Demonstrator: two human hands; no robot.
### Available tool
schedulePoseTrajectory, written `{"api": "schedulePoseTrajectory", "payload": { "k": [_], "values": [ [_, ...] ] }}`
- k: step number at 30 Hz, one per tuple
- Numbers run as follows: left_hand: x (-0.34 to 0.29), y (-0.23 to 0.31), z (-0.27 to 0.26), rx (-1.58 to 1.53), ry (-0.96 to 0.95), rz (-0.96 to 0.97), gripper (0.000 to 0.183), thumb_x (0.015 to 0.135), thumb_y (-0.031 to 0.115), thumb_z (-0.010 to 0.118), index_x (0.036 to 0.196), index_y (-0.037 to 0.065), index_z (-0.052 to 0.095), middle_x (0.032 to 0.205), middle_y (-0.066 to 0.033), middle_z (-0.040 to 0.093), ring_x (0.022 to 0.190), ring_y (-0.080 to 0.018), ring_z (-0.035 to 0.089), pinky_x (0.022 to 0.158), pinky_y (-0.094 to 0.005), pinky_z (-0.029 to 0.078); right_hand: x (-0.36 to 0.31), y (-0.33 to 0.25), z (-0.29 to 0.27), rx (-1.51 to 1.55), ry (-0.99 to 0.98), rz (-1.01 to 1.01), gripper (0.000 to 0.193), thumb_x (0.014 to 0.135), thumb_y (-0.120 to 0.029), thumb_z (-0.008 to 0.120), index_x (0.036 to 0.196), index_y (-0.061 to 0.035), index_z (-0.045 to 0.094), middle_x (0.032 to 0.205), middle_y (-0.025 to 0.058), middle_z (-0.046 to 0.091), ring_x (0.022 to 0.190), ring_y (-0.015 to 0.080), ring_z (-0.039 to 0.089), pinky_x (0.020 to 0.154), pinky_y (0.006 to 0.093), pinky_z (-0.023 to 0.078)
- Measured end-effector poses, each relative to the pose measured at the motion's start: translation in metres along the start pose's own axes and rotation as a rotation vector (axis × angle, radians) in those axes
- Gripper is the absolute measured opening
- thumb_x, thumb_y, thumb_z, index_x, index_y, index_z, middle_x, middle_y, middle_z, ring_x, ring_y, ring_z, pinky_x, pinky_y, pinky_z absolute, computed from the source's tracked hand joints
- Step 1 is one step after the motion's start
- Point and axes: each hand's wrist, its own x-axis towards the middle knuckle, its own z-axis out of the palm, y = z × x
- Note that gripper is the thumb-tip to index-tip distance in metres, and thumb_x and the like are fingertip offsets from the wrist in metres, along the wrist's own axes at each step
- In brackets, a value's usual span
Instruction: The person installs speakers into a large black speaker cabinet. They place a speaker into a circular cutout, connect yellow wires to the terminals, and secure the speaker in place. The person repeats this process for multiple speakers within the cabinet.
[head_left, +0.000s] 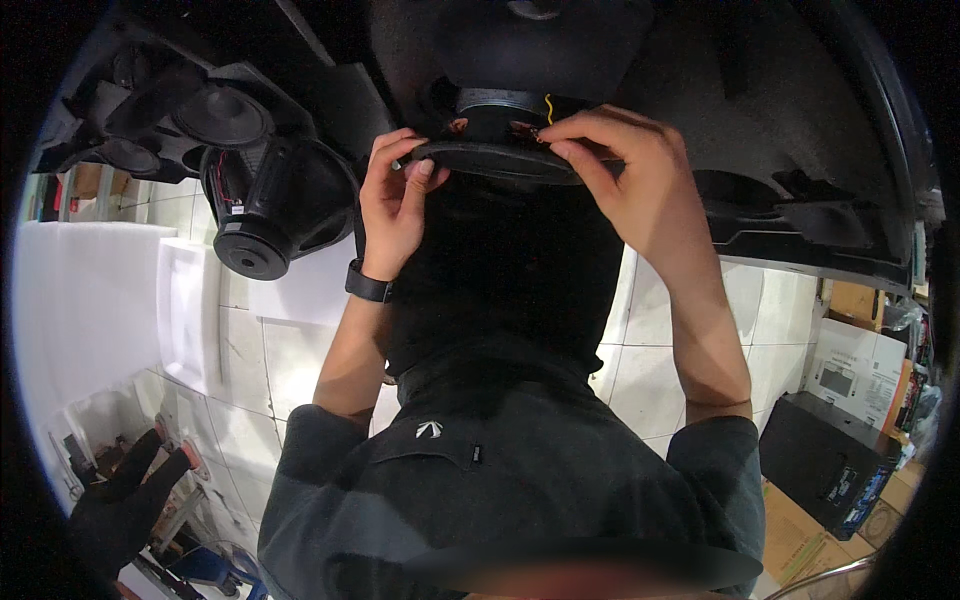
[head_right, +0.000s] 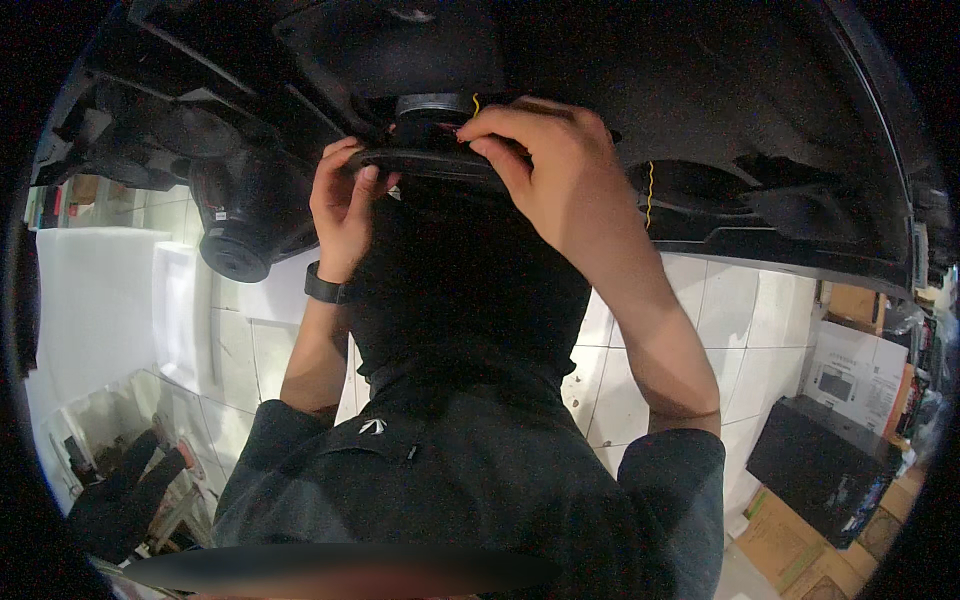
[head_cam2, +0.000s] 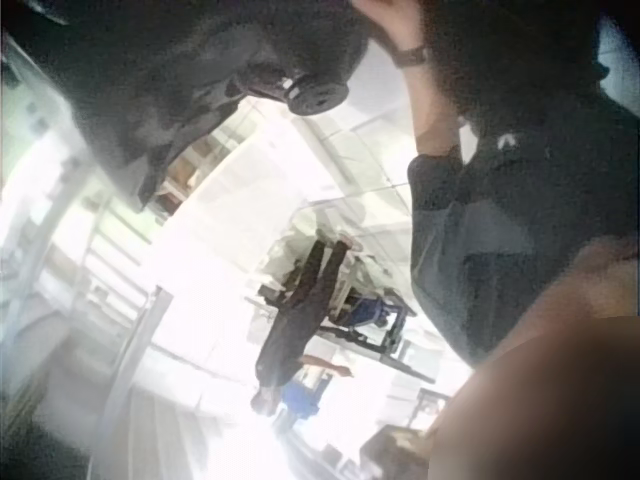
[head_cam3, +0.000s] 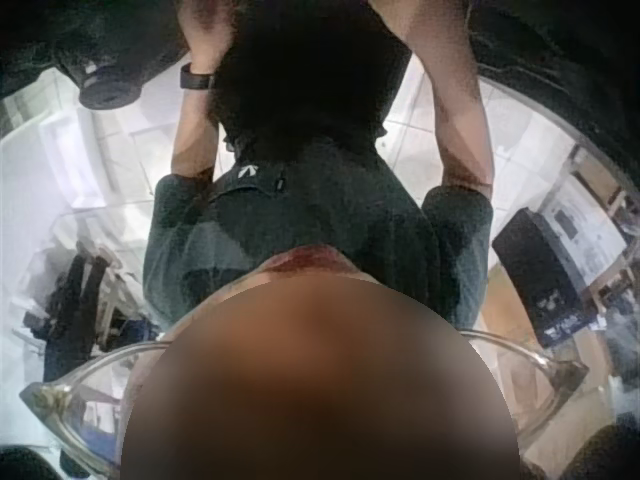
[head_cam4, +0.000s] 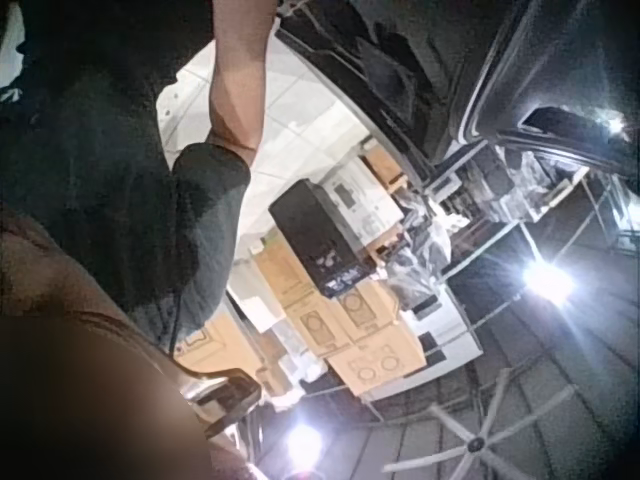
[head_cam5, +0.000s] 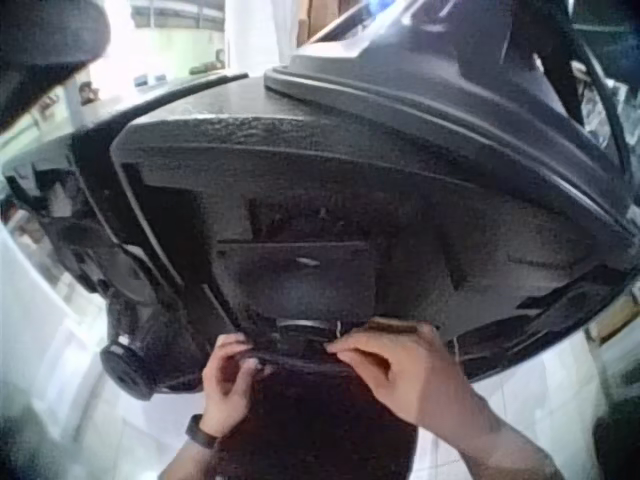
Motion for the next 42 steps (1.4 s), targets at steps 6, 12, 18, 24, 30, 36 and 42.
{"api": "schedulePoseTrajectory", "payload": {
  "k": [6,12,18,24,30,36,42],
  "values": [
    [0.002,0.003,0.000,-0.016,0.000,0.004,0.025,0.100,-0.003,0.058,0.125,0.001,0.058,0.134,-0.0095,0.047,0.113,-0.0188,0.063,0.096,-0.0354,0.060,0.011,0.008,-0.011,-0.125,-0.087,-0.116,0.011,0.089,-0.014,0.077,0.098,-0.0068,0.078,0.095,0.0114,0.077,0.080,0.0211,0.076,0.068,0.0286,0.060],
    [0.002,0.000,-0.001,-0.063,-0.010,0.010,0.025,0.099,-0.003,0.058,0.125,0.000,0.058,0.134,-0.0095,0.048,0.113,-0.0182,0.063,0.096,-0.0340,0.060,0.012,0.015,-0.004,-0.337,-0.018,-0.298,0.013,0.088,-0.018,0.079,0.097,-0.0097,0.078,0.094,0.0098,0.077,0.076,0.0221,0.076,0.065,0.0276,0.060],
    [0.002,-0.002,-0.003,-0.035,-0.023,0.025,0.025,0.100,-0.003,0.058,0.124,0.001,0.058,0.134,-0.0102,0.048,0.113,-0.0195,0.064,0.095,-0.0343,0.061,0.010,0.021,-0.004,-0.389,-0.116,-0.330,0.013,0.090,-0.017,0.076,0.101,-0.0089,0.075,0.095,0.0082,0.074,0.078,0.0216,0.075,0.064,0.0271,0.060],
    [0.003,-0.002,-0.001,-0.073,-0.008,0.028,0.025,0.100,-0.003,0.057,0.125,-0.001,0.059,0.132,-0.0103,0.049,0.113,-0.0199,0.065,0.095,-0.0315,0.060,0.014,0.035,-0.005,-0.362,-0.177,-0.415,0.016,0.093,-0.013,0.073,0.107,-0.0073,0.070,0.100,0.0086,0.070,0.078,0.0233,0.075,0.064,0.0299,0.060],
    [0.002,-0.001,-0.002,-0.046,-0.010,0.025,0.025,0.100,-0.003,0.056,0.125,-0.001,0.059,0.133,-0.0098,0.049,0.114,-0.0205,0.065,0.095,-0.0315,0.060,0.017,0.038,-0.002,-0.341,-0.151,-0.426,0.014,0.092,-0.013,0.074,0.103,-0.0063,0.070,0.097,0.0092,0.070,0.078,0.0237,0.075,0.064,0.0300,0.060],
    [0.002,-0.004,-0.001,-0.060,-0.005,0.058,0.024,0.101,-0.003,0.056,0.124,-0.001,0.060,0.133,-0.0093,0.049,0.113,-0.0194,0.065,0.095,-0.0308,0.060,0.011,0.032,-0.007,-0.360,-0.156,-0.401,0.015,0.089,-0.012,0.077,0.103,-0.0081,0.072,0.090,0.0076,0.071,0.075,0.0200,0.074,0.061,0.0280,0.058],
    [0.000,-0.006,0.000,-0.083,0.009,0.042,0.024,0.100,-0.003,0.056,0.124,-0.001,0.061,0.132,-0.0089,0.049,0.114,-0.0190,0.065,0.096,-0.0310,0.059,0.005,0.032,-0.005,-0.312,-0.067,-0.404,0.017,0.086,-0.011,0.080,0.102,-0.0100,0.076,0.092,0.0058,0.073,0.075,0.0150,0.073,0.058,0.0249,0.057]
  ]
}}
